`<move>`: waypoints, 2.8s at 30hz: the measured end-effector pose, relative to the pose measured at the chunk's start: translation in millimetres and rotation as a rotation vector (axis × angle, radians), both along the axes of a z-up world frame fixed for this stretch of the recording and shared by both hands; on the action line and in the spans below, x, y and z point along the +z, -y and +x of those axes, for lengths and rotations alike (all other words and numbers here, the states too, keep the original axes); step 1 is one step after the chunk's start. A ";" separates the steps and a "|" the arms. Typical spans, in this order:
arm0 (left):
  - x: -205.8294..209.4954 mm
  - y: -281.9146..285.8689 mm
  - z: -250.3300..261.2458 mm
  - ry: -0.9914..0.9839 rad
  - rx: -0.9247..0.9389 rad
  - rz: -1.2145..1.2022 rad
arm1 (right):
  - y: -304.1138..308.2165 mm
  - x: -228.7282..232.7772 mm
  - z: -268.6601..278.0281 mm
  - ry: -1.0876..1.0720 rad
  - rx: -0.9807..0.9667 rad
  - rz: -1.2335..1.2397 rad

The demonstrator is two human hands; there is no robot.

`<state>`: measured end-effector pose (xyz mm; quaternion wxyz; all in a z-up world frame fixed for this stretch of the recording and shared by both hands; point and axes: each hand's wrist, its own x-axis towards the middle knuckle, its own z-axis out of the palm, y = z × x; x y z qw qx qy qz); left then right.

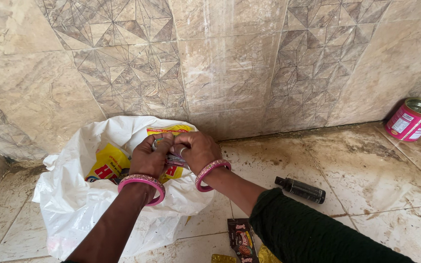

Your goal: The person sorts through various plastic food wrappers and packets on a tiled floor by hand, placing some items into a large white plastic bag and moving others around the floor.

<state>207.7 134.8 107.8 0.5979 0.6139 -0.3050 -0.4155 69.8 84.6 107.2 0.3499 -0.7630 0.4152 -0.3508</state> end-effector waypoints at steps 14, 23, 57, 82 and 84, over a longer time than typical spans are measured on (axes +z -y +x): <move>4.9 -7.9 13.9 0.434 0.101 -0.088 | 1.3 -1.8 11.6 0.456 0.229 0.888; 4.8 -16.8 20.3 0.344 0.032 0.115 | 17.4 -37.7 25.5 0.424 0.143 0.512; -24.8 -23.7 64.2 1.476 0.085 -0.173 | 0.7 -48.3 62.5 0.001 0.182 0.224; -37.1 -14.9 50.5 1.254 -0.351 0.304 | -30.0 5.8 9.5 -0.678 0.227 -0.351; -32.3 -4.6 43.6 1.298 -0.388 0.274 | -29.0 10.5 1.9 -0.720 0.111 -0.271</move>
